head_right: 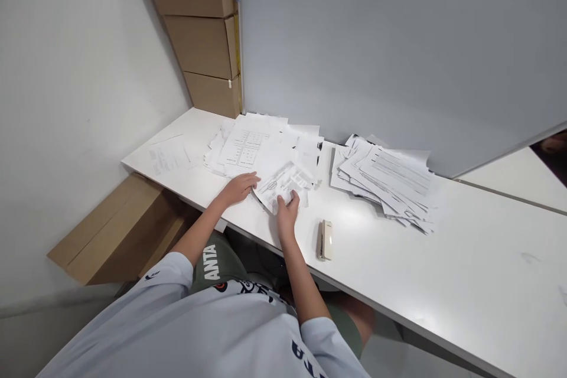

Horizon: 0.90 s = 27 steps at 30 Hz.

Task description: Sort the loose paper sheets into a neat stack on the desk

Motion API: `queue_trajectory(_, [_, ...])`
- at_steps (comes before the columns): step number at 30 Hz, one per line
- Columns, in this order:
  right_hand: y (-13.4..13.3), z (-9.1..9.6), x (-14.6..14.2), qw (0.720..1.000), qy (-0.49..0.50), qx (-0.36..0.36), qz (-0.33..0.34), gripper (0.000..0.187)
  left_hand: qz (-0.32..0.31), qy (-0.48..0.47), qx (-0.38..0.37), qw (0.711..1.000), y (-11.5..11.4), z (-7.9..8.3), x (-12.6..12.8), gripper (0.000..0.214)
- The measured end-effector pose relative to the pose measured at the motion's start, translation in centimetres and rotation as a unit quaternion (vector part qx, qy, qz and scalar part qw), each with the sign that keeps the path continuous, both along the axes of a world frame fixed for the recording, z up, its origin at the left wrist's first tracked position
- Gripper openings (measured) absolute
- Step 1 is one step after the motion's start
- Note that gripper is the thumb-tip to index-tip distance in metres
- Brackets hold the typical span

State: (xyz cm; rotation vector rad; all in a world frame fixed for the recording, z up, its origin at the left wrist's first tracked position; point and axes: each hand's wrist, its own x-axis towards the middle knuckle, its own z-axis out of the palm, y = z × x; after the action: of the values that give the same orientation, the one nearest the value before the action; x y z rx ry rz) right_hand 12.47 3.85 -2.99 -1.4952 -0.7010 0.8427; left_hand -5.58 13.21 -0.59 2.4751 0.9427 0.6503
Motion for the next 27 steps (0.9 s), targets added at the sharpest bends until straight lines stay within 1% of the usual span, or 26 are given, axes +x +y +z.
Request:
queue_trajectory(2, [0.2,-0.2,-0.3,1.000,-0.015,0.013,-0.012,0.074,-0.002,-0.025,-0.005,1.000,-0.1,-0.1,-0.3,0.035])
queue_trajectory(3, [0.2,-0.3,-0.4,0.999,-0.024,0.021,-0.012,0.073,0.011,-0.046,-0.003,0.999,-0.1,-0.2,-0.4,0.036])
queue_trajectory(5, [0.0,-0.5,-0.3,0.998,-0.044,0.031,-0.012,0.070,0.064,-0.088,-0.006,0.994,0.0,-0.2,-0.4,0.038])
queue_trajectory(7, [-0.1,-0.8,-0.2,0.997,-0.068,0.033,-0.012,0.067,0.138,-0.114,-0.031,0.983,0.2,-0.2,0.2,0.040])
queue_trajectory(9, [-0.1,-1.0,-0.1,0.995,-0.093,0.034,-0.008,0.065,0.194,-0.141,-0.080,0.968,0.4,0.0,1.3,0.045])
queue_trajectory(10, [-0.1,-1.1,0.0,0.994,-0.101,0.036,-0.005,0.065,0.210,-0.173,-0.113,0.956,0.4,0.2,2.0,0.047])
queue_trajectory(11, [0.0,-1.2,0.0,0.994,-0.102,0.035,-0.002,0.064,0.219,-0.218,-0.151,0.939,0.4,0.4,2.6,0.048])
queue_trajectory(12, [0.1,-1.3,0.0,0.995,-0.097,0.035,0.001,0.064,0.225,-0.272,-0.191,0.916,0.3,0.7,3.2,0.048])
queue_trajectory(14, [0.1,-1.4,0.0,0.996,-0.074,0.039,0.007,0.063,0.236,-0.372,-0.271,0.856,0.3,1.3,4.0,0.049])
queue_trajectory(15, [0.1,-1.4,0.0,0.997,-0.061,0.045,0.011,0.063,0.239,-0.405,-0.309,0.827,0.3,1.6,4.1,0.051])
queue_trajectory(16, [0.1,-1.4,0.0,0.997,-0.050,0.054,0.015,0.063,0.234,-0.421,-0.347,0.805,0.3,1.9,4.1,0.052])
queue_trajectory(17, [0.0,-1.3,0.0,0.997,-0.041,0.064,0.018,0.062,0.224,-0.424,-0.383,0.790,0.3,2.1,3.9,0.052])
queue_trajectory(18, [-0.1,-1.1,0.0,0.997,-0.035,0.073,0.021,0.062,0.210,-0.418,-0.414,0.781,0.3,2.2,3.6,0.050])
queue_trajectory(19, [-0.2,-0.9,0.0,0.996,-0.032,0.077,0.024,0.061,0.196,-0.407,-0.435,0.779,0.3,2.3,3.2,0.046])
queue_trajectory(21, [-0.4,-0.4,0.0,0.996,-0.033,0.074,0.031,0.057,0.191,-0.391,-0.434,0.789,0.2,2.2,2.5,0.039])
queue_trajectory(24, [-0.7,0.2,-0.1,0.996,-0.046,0.064,0.043,0.047,0.225,-0.386,-0.377,0.811,-0.2,1.9,1.7,0.035])
queue_trajectory(27, [-0.8,0.5,-0.1,0.995,-0.064,0.065,0.046,0.041,0.239,-0.378,-0.335,0.829,-0.6,1.8,1.1,0.030])
